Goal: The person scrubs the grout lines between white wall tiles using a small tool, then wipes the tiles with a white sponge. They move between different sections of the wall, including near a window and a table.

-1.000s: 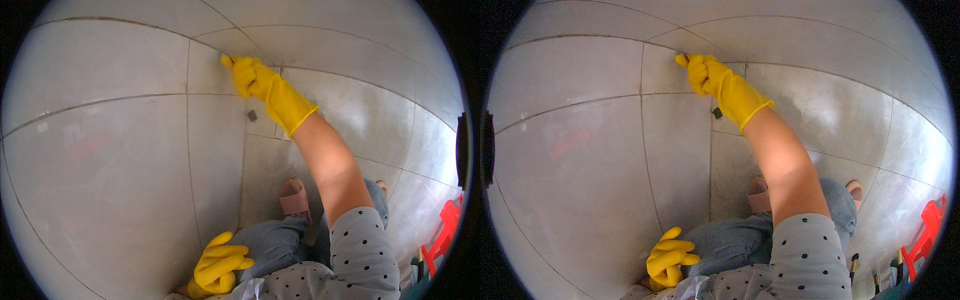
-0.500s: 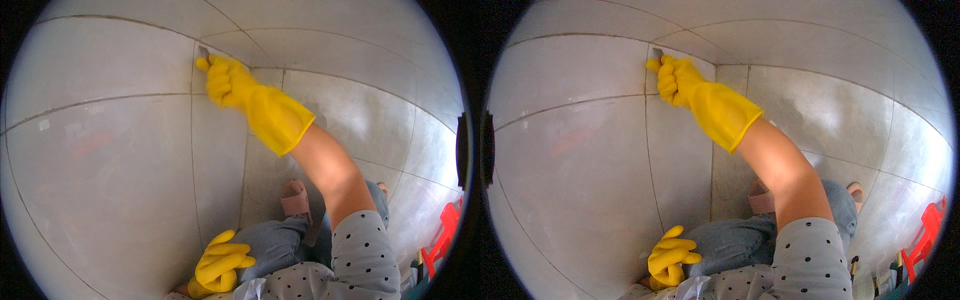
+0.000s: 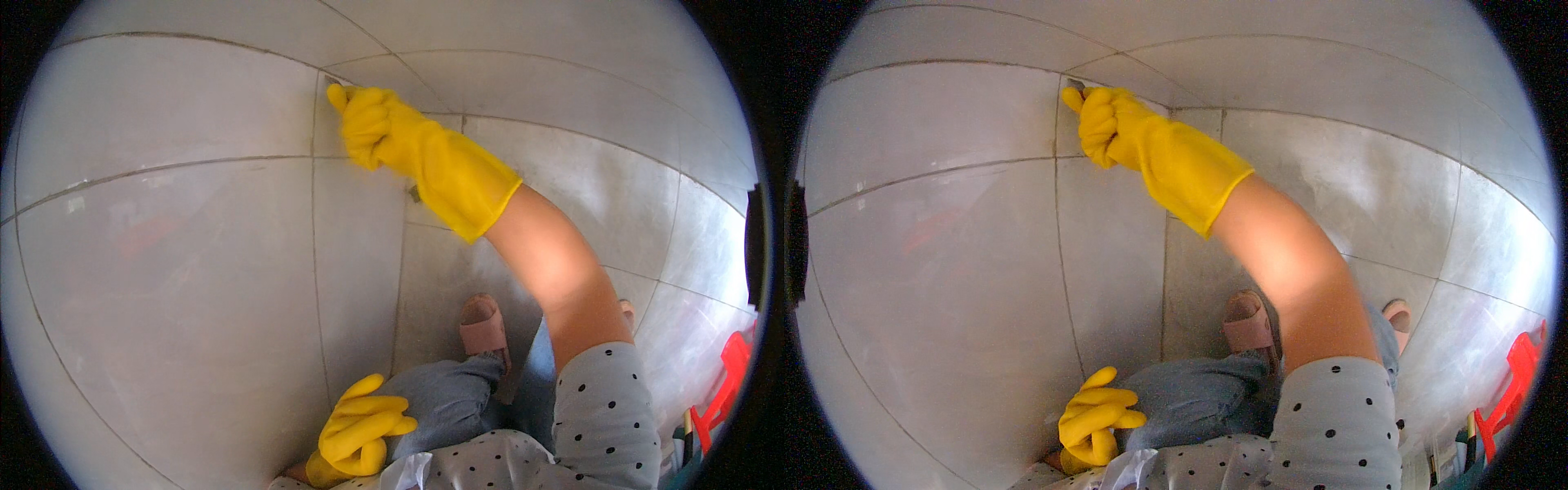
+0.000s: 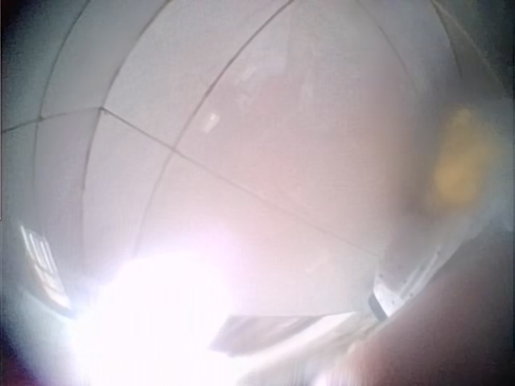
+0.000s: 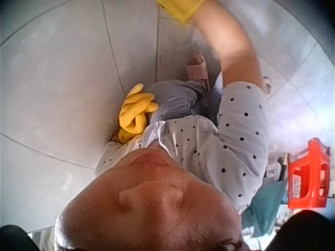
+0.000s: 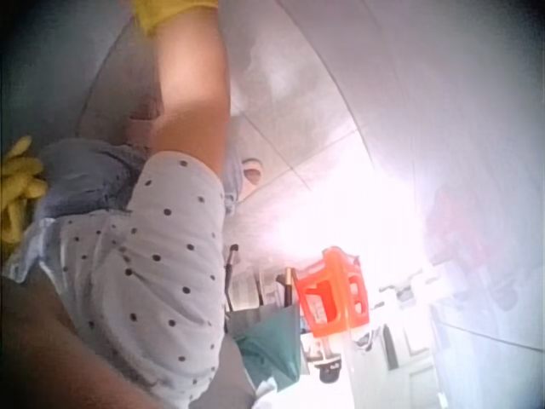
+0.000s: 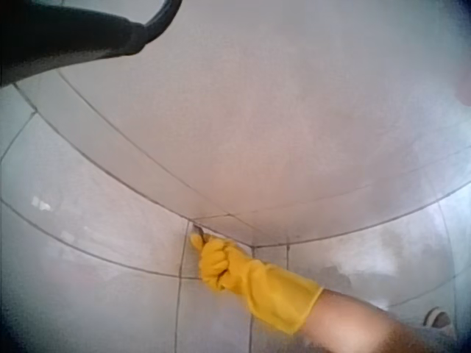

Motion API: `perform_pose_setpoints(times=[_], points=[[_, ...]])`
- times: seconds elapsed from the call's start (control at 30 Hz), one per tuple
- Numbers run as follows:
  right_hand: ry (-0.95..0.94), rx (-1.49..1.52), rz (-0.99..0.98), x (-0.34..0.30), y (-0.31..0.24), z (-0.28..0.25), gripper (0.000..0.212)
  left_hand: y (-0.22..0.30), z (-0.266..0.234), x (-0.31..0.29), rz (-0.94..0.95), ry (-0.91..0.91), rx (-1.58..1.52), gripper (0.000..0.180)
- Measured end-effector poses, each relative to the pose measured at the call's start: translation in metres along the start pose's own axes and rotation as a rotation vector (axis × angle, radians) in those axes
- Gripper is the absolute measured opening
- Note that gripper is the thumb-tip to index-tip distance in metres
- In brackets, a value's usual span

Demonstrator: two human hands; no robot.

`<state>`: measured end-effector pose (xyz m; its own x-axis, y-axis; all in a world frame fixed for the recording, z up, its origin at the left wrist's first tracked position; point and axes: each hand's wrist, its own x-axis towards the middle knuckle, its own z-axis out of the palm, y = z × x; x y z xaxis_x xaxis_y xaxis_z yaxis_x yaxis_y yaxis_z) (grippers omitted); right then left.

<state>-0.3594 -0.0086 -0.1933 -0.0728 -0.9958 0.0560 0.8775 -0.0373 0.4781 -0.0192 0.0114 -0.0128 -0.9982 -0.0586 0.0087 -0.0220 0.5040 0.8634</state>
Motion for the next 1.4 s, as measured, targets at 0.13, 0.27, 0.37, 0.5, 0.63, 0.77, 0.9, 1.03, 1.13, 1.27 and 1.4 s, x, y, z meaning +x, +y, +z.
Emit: perform_pose_setpoints(times=[0.13, 0.27, 0.37, 0.5, 0.63, 0.77, 0.9, 1.03, 1.13, 1.27, 1.4], points=[[0.102, -0.231, -0.152, -0.008, 0.011, 0.007, 0.027, -0.013, 0.000, -0.013, 0.069, 0.057, 0.012, 0.022], [0.192, -0.262, -0.189, -0.009, 0.005, 0.015, 0.028, 0.002, -0.005, 0.002, -0.044, -0.059, 0.030, 0.022], [0.069, 0.014, 0.010, -0.005, 0.011, 0.011, 0.029, 0.000, -0.008, 0.000, -0.047, -0.056, 0.035, 0.022], [0.032, -0.019, -0.078, 0.001, 0.008, 0.013, 0.030, 0.001, -0.005, 0.000, -0.036, -0.061, 0.048, 0.022], [0.110, -0.236, -0.253, -0.002, 0.027, 0.023, 0.030, 0.002, -0.006, -0.001, -0.042, -0.047, 0.055, 0.022], [-0.030, 0.027, -0.045, 0.002, 0.015, 0.011, 0.028, 0.004, -0.006, -0.003, -0.035, -0.059, 0.048, 0.021], [-0.037, -0.022, -0.050, 0.008, 0.019, -0.015, 0.027, 0.004, -0.005, -0.003, -0.042, -0.030, 0.055, 0.021], [0.154, -0.070, -0.197, 0.004, 0.014, -0.039, 0.030, 0.005, -0.002, -0.006, -0.060, 0.002, 0.025, 0.021], [0.519, -0.175, -0.198, -0.008, 0.035, -0.056, 0.036, 0.003, -0.003, -0.008, -0.079, 0.003, 0.012, 0.021], [0.544, -0.294, -0.185, -0.018, 0.011, -0.092, 0.040, 0.008, -0.014, -0.001, -0.065, -0.151, 0.106, 0.021], [0.426, -0.123, -0.215, -0.004, -0.018, -0.095, 0.035, 0.004, -0.008, -0.008, -0.071, -0.068, 0.060, 0.021]])
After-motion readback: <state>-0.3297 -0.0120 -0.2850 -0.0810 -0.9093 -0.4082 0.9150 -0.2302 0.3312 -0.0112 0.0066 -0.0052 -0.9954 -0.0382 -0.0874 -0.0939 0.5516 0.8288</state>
